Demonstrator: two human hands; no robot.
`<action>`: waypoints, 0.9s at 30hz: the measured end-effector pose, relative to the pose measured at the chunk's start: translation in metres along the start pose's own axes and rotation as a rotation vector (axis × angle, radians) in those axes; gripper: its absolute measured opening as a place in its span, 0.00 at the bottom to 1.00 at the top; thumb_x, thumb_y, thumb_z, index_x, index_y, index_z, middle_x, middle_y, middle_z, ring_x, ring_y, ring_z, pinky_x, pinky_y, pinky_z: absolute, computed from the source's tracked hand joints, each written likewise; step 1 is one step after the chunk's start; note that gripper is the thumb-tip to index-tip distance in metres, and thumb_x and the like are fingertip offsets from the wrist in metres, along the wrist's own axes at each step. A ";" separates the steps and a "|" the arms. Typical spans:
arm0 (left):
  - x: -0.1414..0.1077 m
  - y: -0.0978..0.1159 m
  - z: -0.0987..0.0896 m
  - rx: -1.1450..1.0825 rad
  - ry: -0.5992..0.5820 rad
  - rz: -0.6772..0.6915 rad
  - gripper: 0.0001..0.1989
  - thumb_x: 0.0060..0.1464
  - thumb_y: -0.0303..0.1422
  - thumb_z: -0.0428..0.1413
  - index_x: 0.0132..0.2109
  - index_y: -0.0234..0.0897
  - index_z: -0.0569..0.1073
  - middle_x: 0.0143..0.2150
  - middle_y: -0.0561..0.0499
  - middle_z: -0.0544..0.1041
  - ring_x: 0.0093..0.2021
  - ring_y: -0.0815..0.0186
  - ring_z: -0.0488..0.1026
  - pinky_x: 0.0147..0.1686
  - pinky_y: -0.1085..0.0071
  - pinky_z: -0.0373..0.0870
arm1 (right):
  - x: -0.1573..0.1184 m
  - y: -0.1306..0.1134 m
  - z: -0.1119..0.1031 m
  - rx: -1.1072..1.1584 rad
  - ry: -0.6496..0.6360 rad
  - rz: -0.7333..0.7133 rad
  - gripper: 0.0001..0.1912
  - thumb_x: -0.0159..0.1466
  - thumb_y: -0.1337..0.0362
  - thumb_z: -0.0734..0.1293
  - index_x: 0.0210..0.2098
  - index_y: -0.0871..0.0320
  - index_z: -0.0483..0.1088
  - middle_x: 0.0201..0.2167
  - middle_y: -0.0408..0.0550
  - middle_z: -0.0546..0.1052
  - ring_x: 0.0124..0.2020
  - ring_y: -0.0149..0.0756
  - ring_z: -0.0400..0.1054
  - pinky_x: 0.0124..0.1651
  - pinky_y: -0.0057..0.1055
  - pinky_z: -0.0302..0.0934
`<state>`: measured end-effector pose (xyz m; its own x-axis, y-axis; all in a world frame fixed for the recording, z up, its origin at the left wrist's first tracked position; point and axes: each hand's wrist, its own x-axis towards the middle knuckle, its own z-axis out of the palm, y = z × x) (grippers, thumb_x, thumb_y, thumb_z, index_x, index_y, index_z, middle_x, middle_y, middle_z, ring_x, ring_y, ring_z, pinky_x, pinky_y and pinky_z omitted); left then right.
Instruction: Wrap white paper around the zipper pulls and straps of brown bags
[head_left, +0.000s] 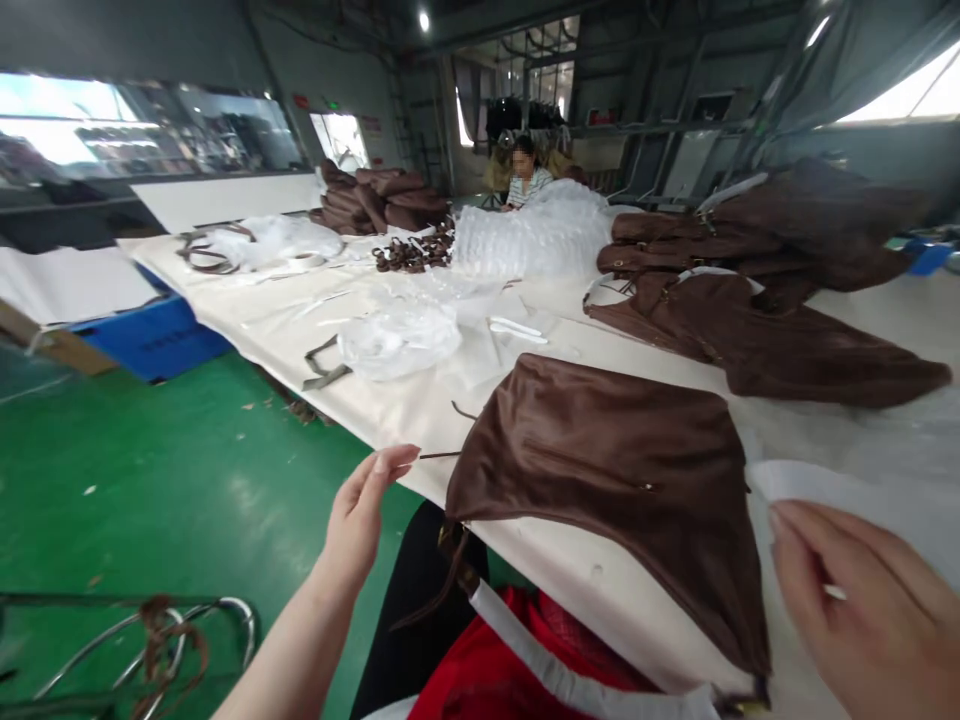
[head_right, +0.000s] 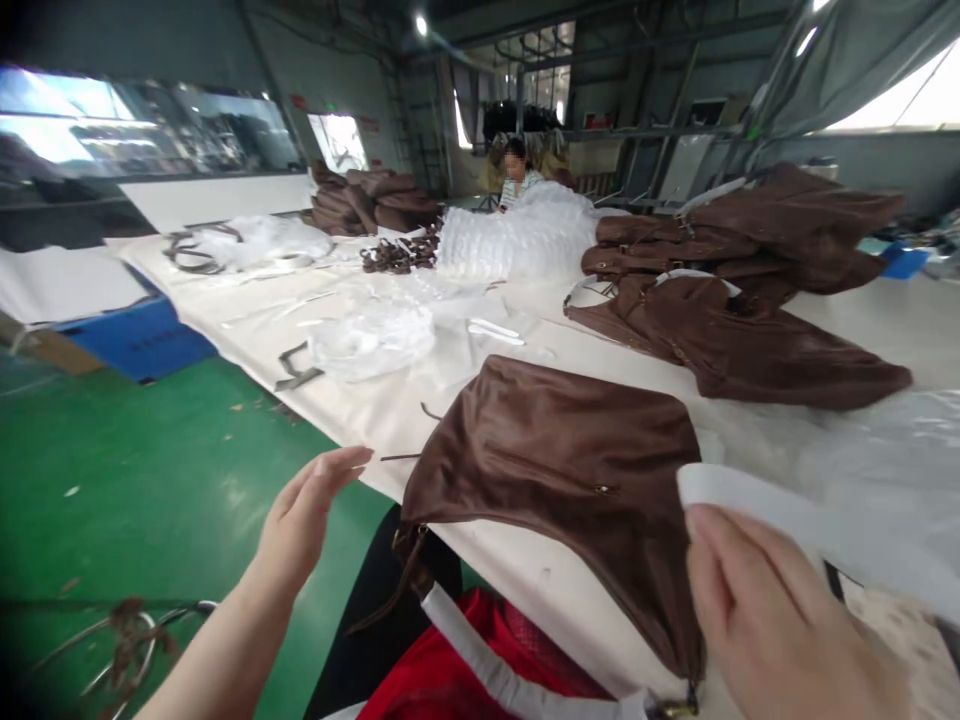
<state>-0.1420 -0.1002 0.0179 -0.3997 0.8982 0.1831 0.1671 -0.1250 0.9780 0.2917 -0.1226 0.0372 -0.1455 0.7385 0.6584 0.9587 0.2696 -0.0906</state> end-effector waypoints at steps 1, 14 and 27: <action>-0.004 -0.004 0.001 -0.067 -0.048 -0.058 0.23 0.59 0.48 0.50 0.45 0.32 0.76 0.46 0.41 0.79 0.49 0.55 0.74 0.53 0.58 0.68 | 0.004 -0.019 0.000 0.054 -0.031 -0.114 0.20 0.66 0.62 0.59 0.56 0.49 0.68 0.46 0.52 0.78 0.44 0.47 0.72 0.39 0.39 0.63; -0.067 -0.018 -0.022 -0.270 -0.581 -0.396 0.25 0.51 0.48 0.60 0.50 0.34 0.71 0.37 0.47 0.76 0.36 0.66 0.72 0.39 0.70 0.67 | -0.004 -0.224 0.068 0.739 -0.447 -0.635 0.17 0.66 0.75 0.55 0.47 0.59 0.71 0.48 0.54 0.76 0.46 0.41 0.73 0.47 0.36 0.70; -0.076 -0.052 -0.052 0.148 -0.473 -0.286 0.16 0.53 0.42 0.60 0.29 0.33 0.71 0.23 0.56 0.67 0.23 0.74 0.58 0.23 0.78 0.55 | -0.023 -0.239 0.127 1.651 -1.024 1.066 0.22 0.56 0.52 0.71 0.45 0.59 0.69 0.25 0.39 0.71 0.14 0.19 0.56 0.14 0.18 0.45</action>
<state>-0.1670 -0.1840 -0.0413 -0.0065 0.9828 -0.1844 0.2494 0.1801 0.9515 0.0354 -0.1258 -0.0509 -0.4323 0.7502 -0.5004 -0.1711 -0.6131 -0.7713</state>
